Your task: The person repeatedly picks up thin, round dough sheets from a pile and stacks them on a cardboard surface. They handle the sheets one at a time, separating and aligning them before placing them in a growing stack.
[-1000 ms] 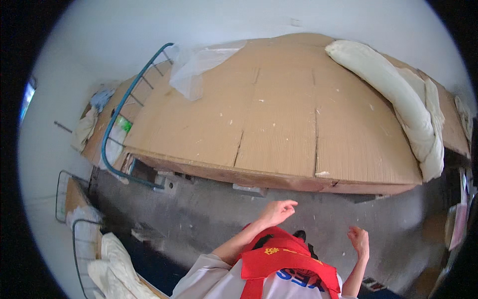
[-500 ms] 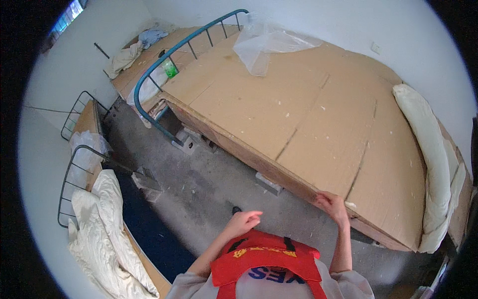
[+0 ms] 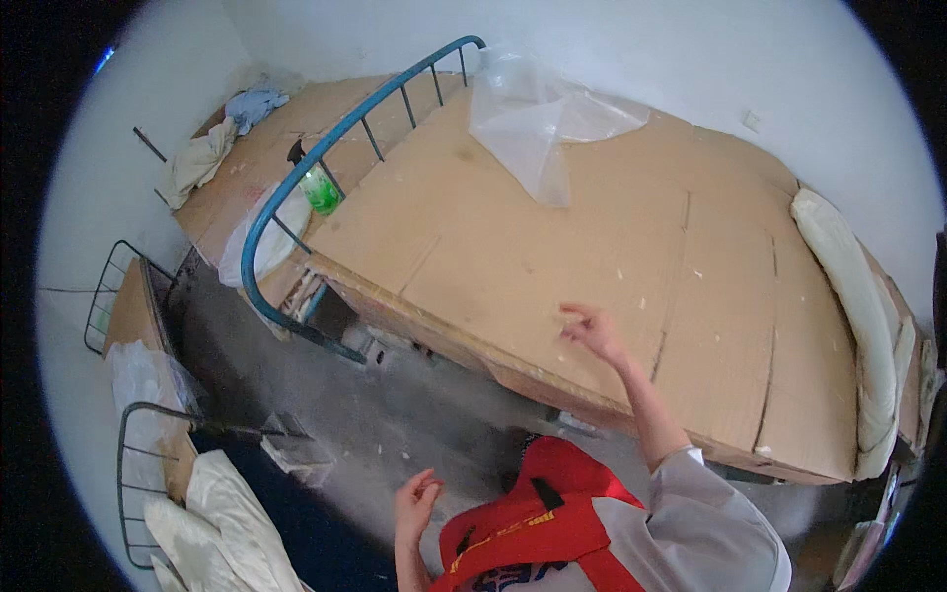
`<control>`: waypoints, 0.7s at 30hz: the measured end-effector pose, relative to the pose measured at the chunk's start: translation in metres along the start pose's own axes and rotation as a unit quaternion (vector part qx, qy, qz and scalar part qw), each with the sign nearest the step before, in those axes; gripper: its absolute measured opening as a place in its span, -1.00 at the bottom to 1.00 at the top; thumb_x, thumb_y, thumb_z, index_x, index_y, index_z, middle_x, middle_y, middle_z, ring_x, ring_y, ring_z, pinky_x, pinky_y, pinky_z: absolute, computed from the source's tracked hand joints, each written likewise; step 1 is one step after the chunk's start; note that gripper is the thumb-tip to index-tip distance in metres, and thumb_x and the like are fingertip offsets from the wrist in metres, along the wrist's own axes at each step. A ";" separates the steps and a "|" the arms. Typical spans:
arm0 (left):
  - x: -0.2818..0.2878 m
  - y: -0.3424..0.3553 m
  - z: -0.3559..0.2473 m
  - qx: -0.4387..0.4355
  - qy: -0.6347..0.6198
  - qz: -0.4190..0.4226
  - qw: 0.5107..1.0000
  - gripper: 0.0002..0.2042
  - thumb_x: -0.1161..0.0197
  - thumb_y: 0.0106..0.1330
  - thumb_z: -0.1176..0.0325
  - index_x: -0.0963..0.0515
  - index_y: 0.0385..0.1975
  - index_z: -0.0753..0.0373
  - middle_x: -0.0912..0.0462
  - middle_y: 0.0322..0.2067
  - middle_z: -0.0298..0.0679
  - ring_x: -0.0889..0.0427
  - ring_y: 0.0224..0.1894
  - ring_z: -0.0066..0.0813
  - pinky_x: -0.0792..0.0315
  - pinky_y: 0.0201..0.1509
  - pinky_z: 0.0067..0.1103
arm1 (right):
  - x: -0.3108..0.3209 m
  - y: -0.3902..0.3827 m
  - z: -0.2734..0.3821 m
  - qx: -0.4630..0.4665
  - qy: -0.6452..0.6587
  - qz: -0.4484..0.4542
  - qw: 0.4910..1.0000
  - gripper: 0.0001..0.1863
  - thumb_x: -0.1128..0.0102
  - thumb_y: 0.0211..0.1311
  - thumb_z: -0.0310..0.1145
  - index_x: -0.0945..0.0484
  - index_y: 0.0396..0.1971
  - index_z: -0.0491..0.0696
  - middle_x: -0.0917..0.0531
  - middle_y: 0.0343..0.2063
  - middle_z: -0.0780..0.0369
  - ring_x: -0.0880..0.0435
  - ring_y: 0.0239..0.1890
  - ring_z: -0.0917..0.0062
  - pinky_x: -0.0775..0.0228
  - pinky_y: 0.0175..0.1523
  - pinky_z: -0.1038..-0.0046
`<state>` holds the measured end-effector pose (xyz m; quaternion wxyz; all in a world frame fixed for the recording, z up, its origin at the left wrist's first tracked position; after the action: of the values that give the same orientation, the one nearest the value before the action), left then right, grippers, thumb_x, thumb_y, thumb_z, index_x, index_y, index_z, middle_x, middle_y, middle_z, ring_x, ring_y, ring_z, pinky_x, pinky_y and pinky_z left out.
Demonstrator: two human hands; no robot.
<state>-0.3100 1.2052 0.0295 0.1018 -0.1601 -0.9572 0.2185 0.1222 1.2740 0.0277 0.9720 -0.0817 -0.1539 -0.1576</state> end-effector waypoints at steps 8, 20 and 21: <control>0.050 0.114 -0.047 0.055 -0.075 -0.056 0.994 -0.69 -0.06 0.19 0.46 -0.37 -0.05 0.37 -0.56 -0.27 -0.11 -0.56 -0.28 -0.47 -0.44 -0.17 -0.60 | 0.025 0.252 0.006 -0.050 0.247 -0.187 0.949 -0.37 -0.13 0.01 -0.48 -0.13 0.14 -0.08 -0.47 -0.15 0.11 -0.58 -0.44 0.52 -0.48 -0.39 0.53; -0.045 0.335 -0.201 0.066 -0.104 0.142 0.982 -0.55 0.00 0.28 0.26 -0.14 0.14 0.24 -0.45 -0.08 -0.17 -0.52 -0.15 -0.38 -0.42 -0.11 -0.50 | -0.007 0.376 -0.011 -0.075 0.190 -0.130 0.970 -0.54 -0.04 0.02 -0.54 -0.34 0.01 -0.03 -0.43 -0.60 0.35 -0.37 -0.61 0.69 -0.27 -0.58 0.58; -0.050 0.351 -0.199 0.088 -0.150 0.156 0.972 -0.51 0.01 0.28 0.19 -0.10 0.16 0.21 -0.40 -0.02 -0.17 -0.48 -0.09 -0.35 -0.41 -0.08 -0.45 | -0.020 0.337 0.021 -0.026 0.209 -0.036 0.977 -0.58 0.01 0.09 -0.42 -0.35 0.03 -0.07 -0.40 -0.64 0.40 -0.30 -0.67 0.74 -0.18 -0.56 0.68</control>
<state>-0.1186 1.5642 0.0408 -0.0651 -0.2635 -0.9018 0.3363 0.2105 1.5993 0.0034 0.9740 -0.0671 0.0537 -0.2096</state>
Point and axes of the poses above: each hand's wrist, its own y-axis towards the middle knuckle, its own x-axis out of the back of the hand, z = x × y, the point moved 2 cm from there along y, towards the middle knuckle
